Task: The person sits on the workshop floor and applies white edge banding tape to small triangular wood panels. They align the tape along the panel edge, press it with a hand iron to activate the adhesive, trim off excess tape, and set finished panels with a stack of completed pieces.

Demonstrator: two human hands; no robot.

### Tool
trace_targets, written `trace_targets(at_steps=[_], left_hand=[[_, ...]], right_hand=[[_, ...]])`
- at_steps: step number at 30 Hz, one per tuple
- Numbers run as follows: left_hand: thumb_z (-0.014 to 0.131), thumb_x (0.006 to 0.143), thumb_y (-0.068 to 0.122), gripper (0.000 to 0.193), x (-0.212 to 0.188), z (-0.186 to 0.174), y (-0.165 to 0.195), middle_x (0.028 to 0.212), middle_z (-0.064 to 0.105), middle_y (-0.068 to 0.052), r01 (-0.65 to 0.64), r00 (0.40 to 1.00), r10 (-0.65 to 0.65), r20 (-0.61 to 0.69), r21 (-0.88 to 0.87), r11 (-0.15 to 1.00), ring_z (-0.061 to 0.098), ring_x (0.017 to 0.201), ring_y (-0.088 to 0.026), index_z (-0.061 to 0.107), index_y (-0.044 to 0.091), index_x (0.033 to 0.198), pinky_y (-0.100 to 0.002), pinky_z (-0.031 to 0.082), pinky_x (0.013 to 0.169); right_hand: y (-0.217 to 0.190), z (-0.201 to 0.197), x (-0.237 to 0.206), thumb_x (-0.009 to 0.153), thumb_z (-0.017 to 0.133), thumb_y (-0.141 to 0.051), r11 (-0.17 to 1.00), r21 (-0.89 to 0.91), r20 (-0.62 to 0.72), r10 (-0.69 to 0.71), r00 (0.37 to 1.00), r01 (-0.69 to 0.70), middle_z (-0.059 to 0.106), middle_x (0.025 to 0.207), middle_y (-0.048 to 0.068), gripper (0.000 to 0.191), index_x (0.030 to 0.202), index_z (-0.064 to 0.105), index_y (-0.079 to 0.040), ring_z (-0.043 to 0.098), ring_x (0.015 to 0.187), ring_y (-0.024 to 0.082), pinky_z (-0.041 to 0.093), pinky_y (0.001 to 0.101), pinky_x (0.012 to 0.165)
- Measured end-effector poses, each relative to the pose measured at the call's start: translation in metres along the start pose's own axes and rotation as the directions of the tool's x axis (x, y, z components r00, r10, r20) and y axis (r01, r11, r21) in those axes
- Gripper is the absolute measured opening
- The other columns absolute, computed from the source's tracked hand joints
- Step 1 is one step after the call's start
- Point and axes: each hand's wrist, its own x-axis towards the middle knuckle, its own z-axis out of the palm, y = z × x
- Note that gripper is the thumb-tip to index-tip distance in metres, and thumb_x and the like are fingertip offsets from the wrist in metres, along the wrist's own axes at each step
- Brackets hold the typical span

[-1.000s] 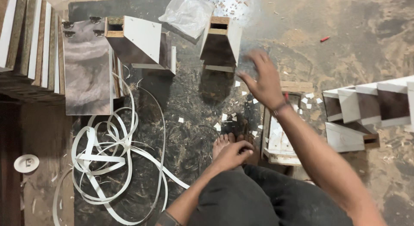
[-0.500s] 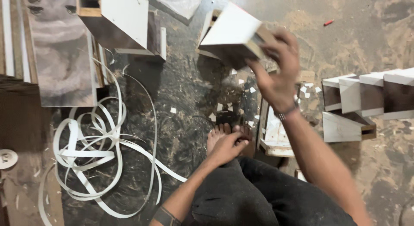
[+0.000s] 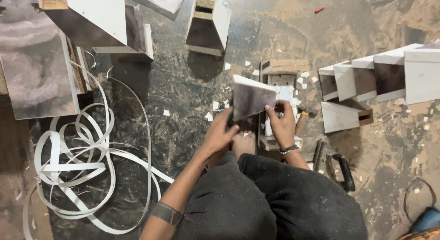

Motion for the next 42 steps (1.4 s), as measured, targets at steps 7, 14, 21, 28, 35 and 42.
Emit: trace_targets(at_steps=[7, 14, 21, 28, 35, 42], left_hand=[[0.057, 0.101, 0.034, 0.066, 0.01, 0.014, 0.011, 0.143, 0.054, -0.025, 0.246, 0.962, -0.219, 0.162, -0.171, 0.954, 0.063, 0.122, -0.039, 0.033, 0.008, 0.157, -0.052, 0.048, 0.103], [0.059, 0.099, 0.03, 0.059, -0.008, 0.016, -0.004, 0.128, 0.065, -0.024, 0.246, 0.969, -0.244, 0.033, -0.113, 0.963, 0.064, 0.118, -0.04, 0.042, 0.014, 0.153, -0.046, 0.049, 0.1], [0.063, 0.096, 0.013, 0.037, -0.022, 0.0, -0.047, 0.128, 0.069, -0.016, 0.113, 0.91, -0.132, -0.393, -0.071, 0.991, 0.065, 0.119, -0.039, 0.064, 0.011, 0.133, -0.044, 0.051, 0.101], [0.068, 0.089, 0.015, 0.04, -0.055, -0.1, -0.107, 0.129, 0.062, -0.017, 0.51, 0.582, -0.147, -0.8, 0.218, 0.832, 0.053, 0.126, -0.038, 0.061, 0.004, 0.127, -0.049, 0.041, 0.106], [0.066, 0.098, 0.025, 0.021, -0.051, -0.142, -0.124, 0.114, 0.073, -0.012, 0.685, 0.641, -0.409, -0.649, 0.243, 0.687, 0.067, 0.109, -0.035, 0.068, 0.014, 0.116, -0.05, 0.052, 0.09], [0.059, 0.097, 0.023, 0.026, -0.008, -0.115, -0.004, 0.095, 0.076, -0.015, 0.081, 0.995, -0.076, 0.065, -0.082, 0.993, 0.076, 0.088, -0.03, 0.068, 0.013, 0.119, -0.041, 0.056, 0.078]], right_hand=[[-0.003, -0.012, -0.012, 0.093, 0.078, -0.024, 0.997, -0.072, -0.04, 0.01, 0.999, -0.013, 0.068, 0.104, 0.011, 0.042, 0.122, 0.057, -0.001, 0.068, 0.101, 0.021, 0.057, 0.0331, 0.082], [0.031, -0.001, -0.014, 0.098, 0.071, -0.024, 0.981, -0.178, 0.053, -0.069, 0.996, 0.077, 0.071, 0.11, 0.015, 0.04, 0.128, 0.058, -0.001, 0.07, 0.102, 0.024, 0.054, 0.0355, 0.091], [0.035, -0.001, -0.016, 0.099, 0.074, -0.021, 0.953, -0.219, 0.059, -0.2, 0.978, 0.208, 0.07, 0.115, 0.017, 0.044, 0.133, 0.057, 0.002, 0.069, 0.105, 0.027, 0.053, 0.0372, 0.094], [0.028, 0.004, -0.019, 0.097, 0.073, -0.017, 0.97, -0.182, 0.065, -0.153, 0.986, 0.163, 0.07, 0.109, 0.015, 0.045, 0.134, 0.055, 0.001, 0.07, 0.098, 0.024, 0.054, 0.0362, 0.088], [0.027, 0.006, -0.018, 0.095, 0.074, -0.013, 0.973, -0.176, 0.04, -0.145, 0.989, 0.15, 0.069, 0.107, 0.013, 0.043, 0.132, 0.055, -0.001, 0.068, 0.098, 0.023, 0.054, 0.0354, 0.088], [-0.011, -0.003, -0.026, 0.097, 0.068, -0.009, 0.988, 0.05, -0.144, -0.141, 0.98, 0.149, 0.059, 0.131, 0.011, 0.044, 0.138, 0.052, -0.004, 0.06, 0.119, 0.02, 0.053, 0.033, 0.094]])
